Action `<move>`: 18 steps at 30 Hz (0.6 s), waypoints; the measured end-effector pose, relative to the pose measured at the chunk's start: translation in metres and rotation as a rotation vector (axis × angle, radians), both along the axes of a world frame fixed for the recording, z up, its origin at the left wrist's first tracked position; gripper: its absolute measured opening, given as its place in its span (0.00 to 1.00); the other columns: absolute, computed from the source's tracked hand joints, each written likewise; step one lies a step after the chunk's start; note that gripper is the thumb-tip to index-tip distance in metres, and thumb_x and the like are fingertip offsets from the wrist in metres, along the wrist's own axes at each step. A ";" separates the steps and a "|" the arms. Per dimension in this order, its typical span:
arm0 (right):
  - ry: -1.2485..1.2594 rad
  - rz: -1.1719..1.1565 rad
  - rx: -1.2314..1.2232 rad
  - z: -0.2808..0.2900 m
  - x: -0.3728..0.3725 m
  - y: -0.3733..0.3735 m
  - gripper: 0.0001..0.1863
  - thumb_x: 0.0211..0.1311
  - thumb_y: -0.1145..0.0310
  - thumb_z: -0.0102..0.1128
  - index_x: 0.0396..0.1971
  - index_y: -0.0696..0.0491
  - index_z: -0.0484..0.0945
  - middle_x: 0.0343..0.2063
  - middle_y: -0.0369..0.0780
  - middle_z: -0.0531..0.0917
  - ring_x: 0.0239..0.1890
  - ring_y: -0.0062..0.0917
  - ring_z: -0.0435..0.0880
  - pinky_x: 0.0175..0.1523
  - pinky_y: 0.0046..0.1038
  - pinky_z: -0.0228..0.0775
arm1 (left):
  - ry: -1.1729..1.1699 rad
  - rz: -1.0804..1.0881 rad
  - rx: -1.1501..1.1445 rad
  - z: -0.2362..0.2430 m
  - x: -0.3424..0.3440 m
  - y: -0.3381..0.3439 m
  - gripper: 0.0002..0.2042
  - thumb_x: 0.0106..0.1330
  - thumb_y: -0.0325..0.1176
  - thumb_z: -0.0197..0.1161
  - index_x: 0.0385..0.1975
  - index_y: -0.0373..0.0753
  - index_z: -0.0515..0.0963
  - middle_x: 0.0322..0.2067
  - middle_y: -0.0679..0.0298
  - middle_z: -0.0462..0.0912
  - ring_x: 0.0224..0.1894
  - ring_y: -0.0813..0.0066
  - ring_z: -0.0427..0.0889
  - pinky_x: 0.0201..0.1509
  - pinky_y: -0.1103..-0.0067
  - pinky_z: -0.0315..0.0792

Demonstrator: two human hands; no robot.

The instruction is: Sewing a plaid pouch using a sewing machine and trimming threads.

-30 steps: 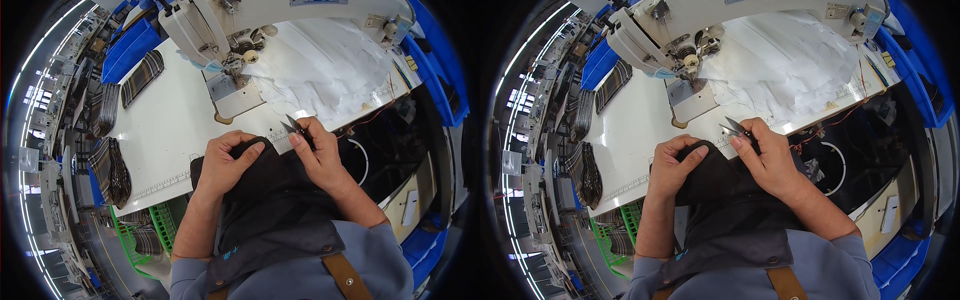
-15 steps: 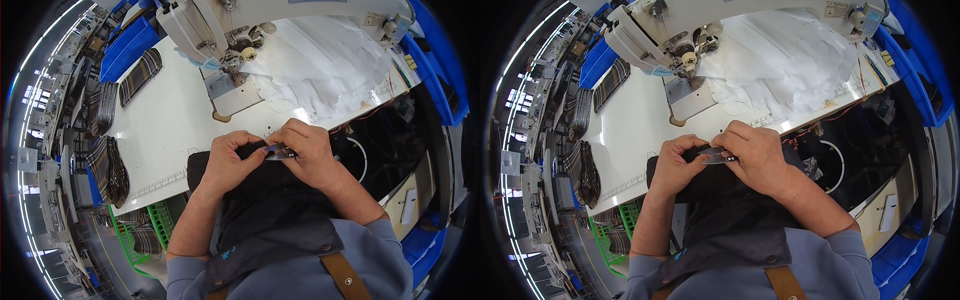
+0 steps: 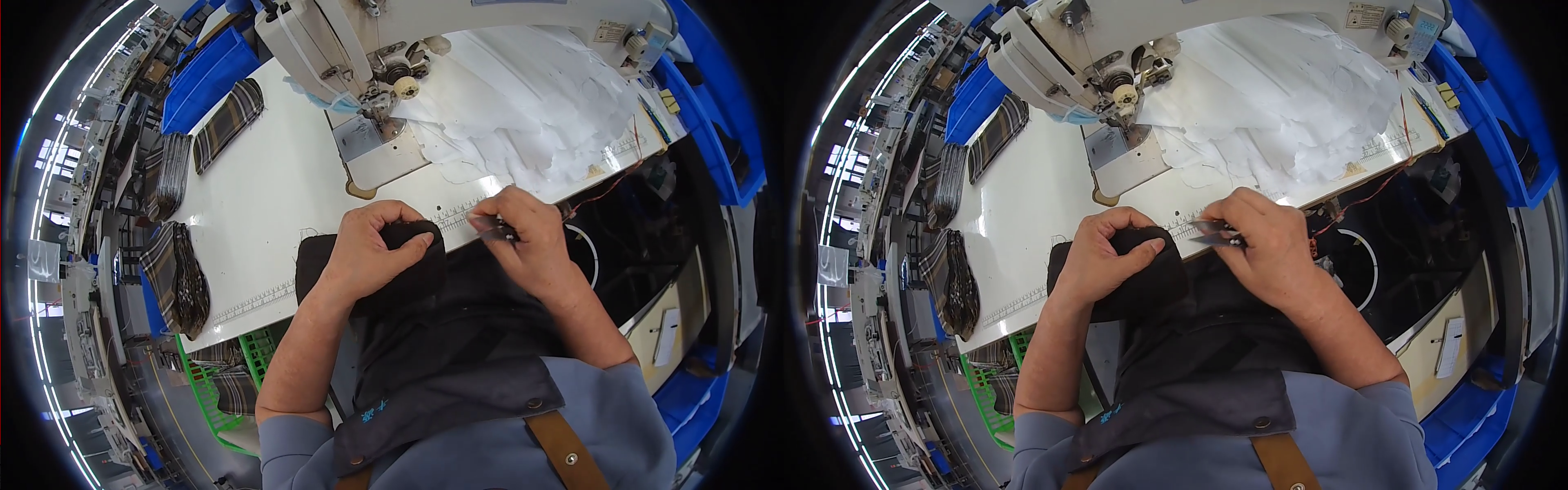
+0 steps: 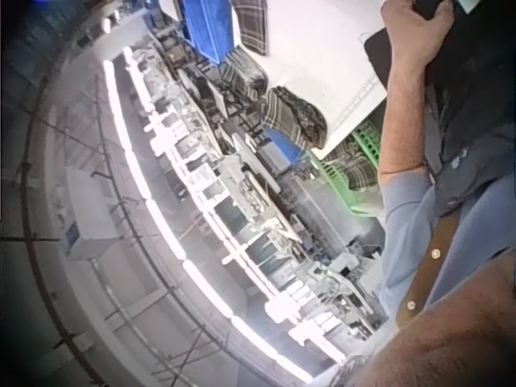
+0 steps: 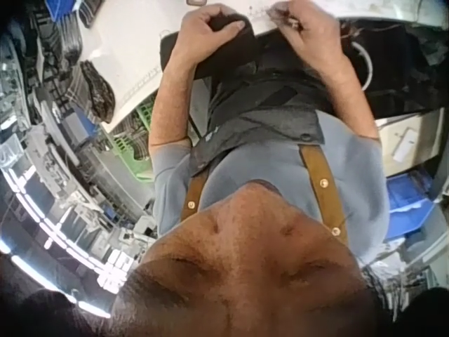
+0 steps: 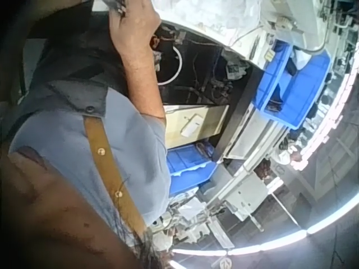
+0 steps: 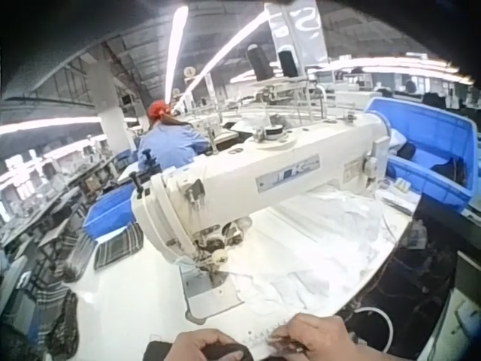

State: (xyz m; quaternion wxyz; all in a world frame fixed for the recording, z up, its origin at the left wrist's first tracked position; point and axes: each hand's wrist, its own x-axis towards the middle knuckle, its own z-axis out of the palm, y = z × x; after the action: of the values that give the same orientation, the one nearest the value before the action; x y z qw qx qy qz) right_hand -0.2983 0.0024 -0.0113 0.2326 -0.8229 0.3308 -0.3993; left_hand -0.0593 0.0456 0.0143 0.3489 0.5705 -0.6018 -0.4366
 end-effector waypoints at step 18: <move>0.199 0.100 -0.255 -0.013 0.031 0.013 0.22 0.43 0.71 0.74 0.44 0.45 0.84 0.40 0.31 0.83 0.23 0.25 0.80 0.27 0.28 0.70 | -0.608 -0.022 -0.571 0.000 0.034 0.004 0.16 0.51 0.35 0.77 0.39 0.43 0.83 0.49 0.65 0.80 0.55 0.65 0.77 0.63 0.66 0.60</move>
State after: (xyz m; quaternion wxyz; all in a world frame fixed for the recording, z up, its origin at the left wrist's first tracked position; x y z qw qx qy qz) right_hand -0.2669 0.0151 -0.0240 0.1120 -0.8966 0.2575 -0.3423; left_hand -0.0251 0.0498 0.0139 0.2950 0.5472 -0.7804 -0.0675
